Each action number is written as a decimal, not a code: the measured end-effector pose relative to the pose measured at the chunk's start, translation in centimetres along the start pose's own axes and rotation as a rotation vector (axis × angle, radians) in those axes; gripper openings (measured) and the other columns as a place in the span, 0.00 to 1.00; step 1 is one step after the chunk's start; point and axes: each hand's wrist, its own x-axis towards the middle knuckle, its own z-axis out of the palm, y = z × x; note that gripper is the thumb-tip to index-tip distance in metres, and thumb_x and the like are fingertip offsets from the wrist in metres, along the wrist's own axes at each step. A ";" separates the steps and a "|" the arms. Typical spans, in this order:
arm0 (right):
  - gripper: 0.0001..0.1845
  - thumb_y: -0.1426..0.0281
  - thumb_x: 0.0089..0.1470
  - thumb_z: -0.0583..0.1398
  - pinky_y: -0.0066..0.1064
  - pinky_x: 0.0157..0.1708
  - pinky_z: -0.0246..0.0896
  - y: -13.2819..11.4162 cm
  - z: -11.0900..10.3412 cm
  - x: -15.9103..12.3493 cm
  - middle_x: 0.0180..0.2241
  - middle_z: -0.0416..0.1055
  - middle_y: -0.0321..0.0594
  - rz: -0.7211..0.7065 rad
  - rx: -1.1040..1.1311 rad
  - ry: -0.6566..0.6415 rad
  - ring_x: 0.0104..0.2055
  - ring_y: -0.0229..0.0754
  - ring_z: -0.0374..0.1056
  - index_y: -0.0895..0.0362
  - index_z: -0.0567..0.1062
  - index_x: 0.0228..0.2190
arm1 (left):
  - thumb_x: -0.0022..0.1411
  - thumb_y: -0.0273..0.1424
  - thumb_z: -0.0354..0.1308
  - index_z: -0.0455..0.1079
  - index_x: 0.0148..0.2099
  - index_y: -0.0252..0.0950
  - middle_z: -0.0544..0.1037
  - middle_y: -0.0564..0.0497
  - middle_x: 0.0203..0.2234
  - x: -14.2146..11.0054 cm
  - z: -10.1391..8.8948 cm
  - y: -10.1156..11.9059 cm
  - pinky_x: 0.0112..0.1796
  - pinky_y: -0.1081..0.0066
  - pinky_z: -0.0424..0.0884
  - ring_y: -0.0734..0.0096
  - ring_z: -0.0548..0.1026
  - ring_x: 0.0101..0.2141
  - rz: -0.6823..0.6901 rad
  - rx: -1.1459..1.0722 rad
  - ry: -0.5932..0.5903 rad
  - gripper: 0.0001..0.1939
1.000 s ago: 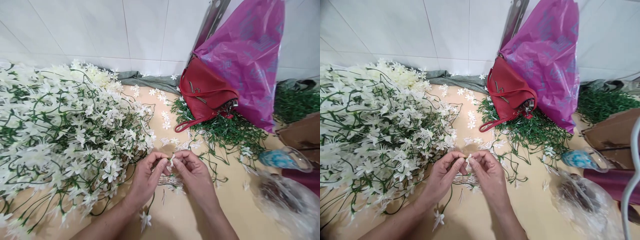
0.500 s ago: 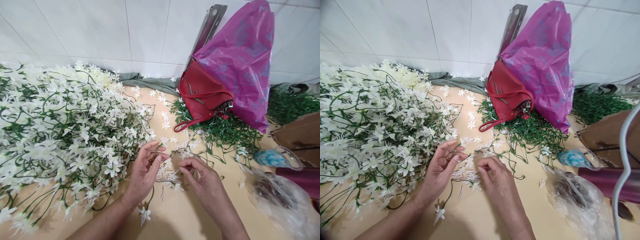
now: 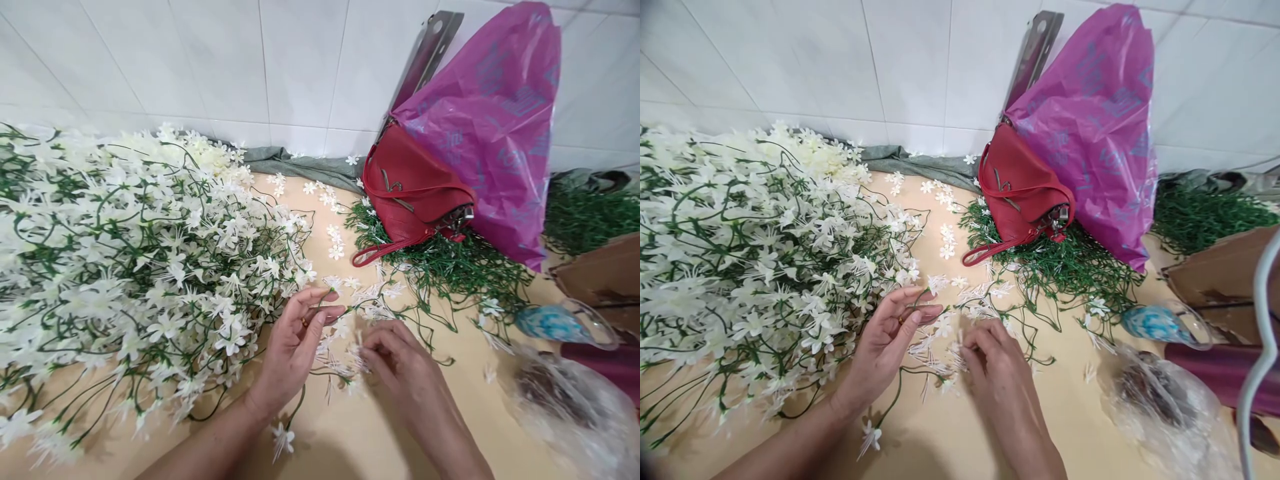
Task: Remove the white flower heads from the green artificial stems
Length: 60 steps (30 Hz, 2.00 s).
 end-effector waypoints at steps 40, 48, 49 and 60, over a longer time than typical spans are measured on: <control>0.09 0.70 0.65 0.58 0.40 0.38 0.62 -0.4 -1.4 7.9 0.39 0.77 0.46 -0.227 -0.405 0.130 0.37 0.49 0.73 0.55 0.79 0.40 | 0.74 0.33 0.57 0.77 0.52 0.39 0.79 0.45 0.46 0.1 -0.5 -0.1 0.49 0.69 0.78 0.65 0.83 0.45 0.049 0.181 0.003 0.10; 0.08 0.76 0.66 0.58 0.40 0.43 0.65 -1.6 -1.1 7.3 0.38 0.73 0.45 -0.365 -0.217 0.295 0.41 0.47 0.70 0.55 0.75 0.35 | 0.74 0.36 0.57 0.75 0.52 0.38 0.81 0.44 0.45 0.4 -0.3 0.2 0.44 0.69 0.77 0.62 0.83 0.45 -0.022 0.205 0.051 0.11; 0.07 0.76 0.67 0.58 0.39 0.43 0.65 -1.9 -1.1 6.4 0.37 0.73 0.44 -0.405 -0.189 0.304 0.40 0.46 0.70 0.55 0.75 0.37 | 0.74 0.37 0.57 0.75 0.53 0.38 0.82 0.45 0.44 0.4 -0.3 0.3 0.44 0.69 0.77 0.62 0.83 0.45 -0.037 0.196 0.051 0.12; 0.06 0.76 0.66 0.60 0.41 0.44 0.63 -0.6 -1.5 4.4 0.39 0.78 0.46 -0.527 -0.292 0.359 0.43 0.48 0.72 0.55 0.76 0.40 | 0.68 0.36 0.64 0.77 0.45 0.37 0.82 0.50 0.33 0.6 -0.2 -0.6 0.38 0.72 0.76 0.67 0.82 0.34 -0.117 0.136 0.055 0.08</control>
